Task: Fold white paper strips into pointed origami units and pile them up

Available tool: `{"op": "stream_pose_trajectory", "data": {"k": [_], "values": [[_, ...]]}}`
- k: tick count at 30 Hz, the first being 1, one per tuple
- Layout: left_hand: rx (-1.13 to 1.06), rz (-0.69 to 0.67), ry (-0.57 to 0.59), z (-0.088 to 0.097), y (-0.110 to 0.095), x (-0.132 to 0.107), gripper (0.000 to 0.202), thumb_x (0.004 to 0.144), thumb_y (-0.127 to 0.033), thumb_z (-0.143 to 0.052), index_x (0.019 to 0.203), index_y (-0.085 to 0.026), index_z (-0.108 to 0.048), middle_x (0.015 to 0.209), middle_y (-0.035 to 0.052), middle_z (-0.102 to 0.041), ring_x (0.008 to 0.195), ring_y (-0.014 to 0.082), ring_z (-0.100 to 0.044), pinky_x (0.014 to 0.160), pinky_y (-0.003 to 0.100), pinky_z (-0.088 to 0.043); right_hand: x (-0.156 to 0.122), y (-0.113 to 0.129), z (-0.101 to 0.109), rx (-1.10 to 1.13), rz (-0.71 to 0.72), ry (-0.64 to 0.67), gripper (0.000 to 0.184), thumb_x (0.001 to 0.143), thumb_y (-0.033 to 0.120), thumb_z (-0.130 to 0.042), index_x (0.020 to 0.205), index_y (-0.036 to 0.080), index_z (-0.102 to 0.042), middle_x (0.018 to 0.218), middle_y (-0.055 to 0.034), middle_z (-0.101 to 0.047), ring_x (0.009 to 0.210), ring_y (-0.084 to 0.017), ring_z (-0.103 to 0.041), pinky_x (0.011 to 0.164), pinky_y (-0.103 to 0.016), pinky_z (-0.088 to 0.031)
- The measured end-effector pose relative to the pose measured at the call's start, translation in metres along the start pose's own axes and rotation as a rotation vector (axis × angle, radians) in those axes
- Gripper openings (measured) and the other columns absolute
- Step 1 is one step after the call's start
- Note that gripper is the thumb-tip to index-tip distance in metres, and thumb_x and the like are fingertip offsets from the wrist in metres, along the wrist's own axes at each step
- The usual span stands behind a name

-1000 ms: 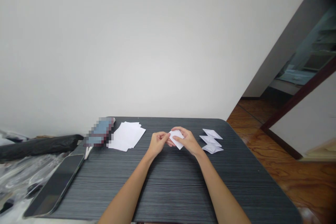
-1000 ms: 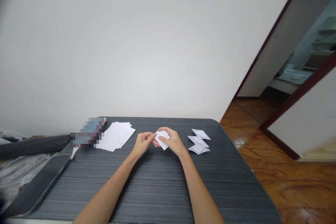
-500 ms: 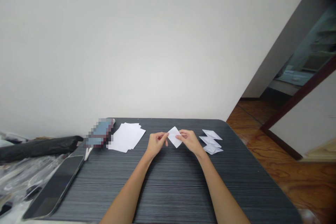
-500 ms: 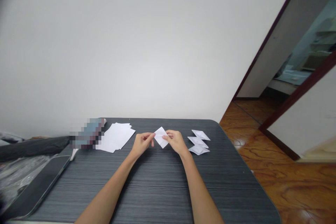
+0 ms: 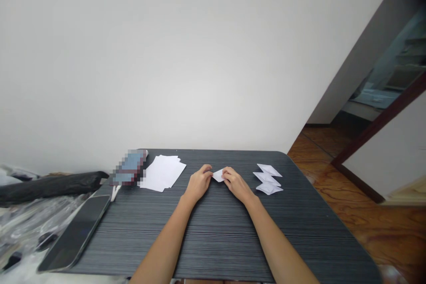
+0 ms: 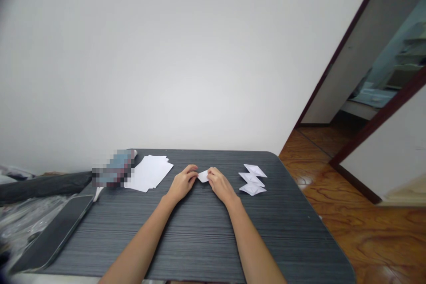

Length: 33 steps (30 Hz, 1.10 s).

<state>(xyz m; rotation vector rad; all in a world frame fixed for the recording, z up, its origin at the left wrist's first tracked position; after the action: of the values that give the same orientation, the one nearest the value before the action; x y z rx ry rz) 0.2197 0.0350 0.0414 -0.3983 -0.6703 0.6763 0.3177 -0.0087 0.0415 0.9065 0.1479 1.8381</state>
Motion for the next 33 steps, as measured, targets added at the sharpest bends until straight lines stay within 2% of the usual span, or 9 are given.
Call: {"op": "stream_pose_trajectory", "data": {"k": [3,6,9,12,18,21,26,29,33], "values": [[0.214,-0.129,0.091,-0.009,-0.012,-0.003,0.024,0.079,-0.011,-0.038,0.083,-0.017,-0.061,0.098,0.0065,-0.054,0.089,0.0159,-0.05,0.08,0.031,-0.039,-0.004,0.0,-0.004,-0.004,-0.017,0.029,0.018,0.074,0.006,-0.04,0.073,0.018,-0.054,0.083,-0.0052,-0.051,0.082,-0.017,-0.048,0.073,-0.03,-0.04],[0.253,-0.191,0.152,-0.015,-0.02,-0.005,0.025,0.08,-0.011,-0.037,0.08,-0.016,-0.061,0.088,0.0061,-0.054,0.084,0.0158,-0.048,0.075,0.03,-0.038,-0.007,0.002,-0.002,-0.021,-0.031,0.035,0.013,0.074,0.009,-0.043,0.074,0.018,-0.054,0.083,-0.0055,-0.051,0.082,-0.017,-0.047,0.075,-0.031,-0.04],[0.184,-0.152,0.142,-0.015,-0.015,-0.003,0.024,0.08,-0.014,-0.038,0.075,-0.015,-0.061,0.083,0.006,-0.053,0.08,0.0152,-0.047,0.072,0.028,-0.039,-0.006,0.0,-0.001,-0.023,-0.062,0.004,0.011,0.077,0.016,-0.045,0.071,0.018,-0.053,0.08,-0.0049,-0.052,0.079,-0.017,-0.047,0.074,-0.032,-0.039],[0.085,-0.076,0.116,-0.016,-0.004,0.0,0.023,0.08,-0.015,-0.039,0.075,-0.015,-0.062,0.077,0.005,-0.054,0.077,0.0148,-0.048,0.072,0.027,-0.039,-0.003,-0.012,-0.001,-0.021,-0.139,-0.044,0.017,0.08,0.019,-0.041,0.065,0.018,-0.052,0.072,-0.0035,-0.051,0.073,-0.016,-0.047,0.068,-0.029,-0.038],[0.046,0.063,0.042,-0.02,0.016,0.005,0.018,0.078,-0.016,-0.043,0.073,-0.015,-0.06,0.075,0.0051,-0.055,0.077,0.0161,-0.048,0.072,0.029,-0.038,0.004,-0.026,-0.007,-0.037,-0.233,-0.017,0.014,0.077,0.024,-0.044,0.068,0.018,-0.052,0.063,-0.0004,-0.049,0.061,-0.013,-0.044,0.059,-0.024,-0.034],[0.074,0.053,0.043,-0.022,0.016,0.006,0.019,0.079,-0.017,-0.041,0.072,-0.015,-0.058,0.074,0.0052,-0.055,0.076,0.0162,-0.047,0.072,0.029,-0.038,0.006,-0.025,-0.008,-0.033,-0.25,-0.013,0.012,0.076,0.027,-0.046,0.073,0.019,-0.053,0.065,0.0003,-0.05,0.061,-0.013,-0.044,0.059,-0.024,-0.033],[0.069,0.03,0.078,-0.024,0.018,0.007,0.017,0.078,-0.018,-0.043,0.07,-0.015,-0.058,0.072,0.0046,-0.056,0.074,0.0159,-0.047,0.071,0.028,-0.037,0.005,-0.029,-0.008,0.016,-0.279,-0.04,0.023,0.079,0.025,-0.042,0.06,0.018,-0.053,0.064,-0.0007,-0.048,0.061,-0.012,-0.045,0.059,-0.023,-0.034],[0.06,0.036,0.1,-0.025,0.019,0.008,0.014,0.076,-0.016,-0.045,0.071,-0.015,-0.058,0.071,0.0043,-0.057,0.074,0.0159,-0.048,0.071,0.028,-0.037,0.005,-0.033,-0.008,0.052,-0.286,-0.056,0.021,0.077,0.024,-0.045,0.059,0.017,-0.053,0.066,-0.001,-0.048,0.061,-0.011,-0.046,0.06,-0.023,-0.035],[0.125,0.07,0.086,-0.023,0.018,0.009,0.015,0.076,-0.014,-0.042,0.07,-0.015,-0.056,0.071,0.0049,-0.057,0.072,0.0163,-0.049,0.069,0.028,-0.037,0.006,-0.038,-0.009,0.009,-0.296,-0.033,0.021,0.076,0.024,-0.045,0.057,0.017,-0.051,0.059,0.0007,-0.046,0.056,-0.011,-0.043,0.055,-0.023,-0.033]]}}
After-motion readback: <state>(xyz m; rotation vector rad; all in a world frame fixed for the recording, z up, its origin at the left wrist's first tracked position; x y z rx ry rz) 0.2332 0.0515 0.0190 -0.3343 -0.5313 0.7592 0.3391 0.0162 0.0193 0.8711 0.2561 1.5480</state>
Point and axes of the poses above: each hand's wrist, its own x-axis towards the middle knuckle, its own z-axis out of the back of the hand, y = z × x, the point moved 9 cm from there along x, towards the middle knuckle
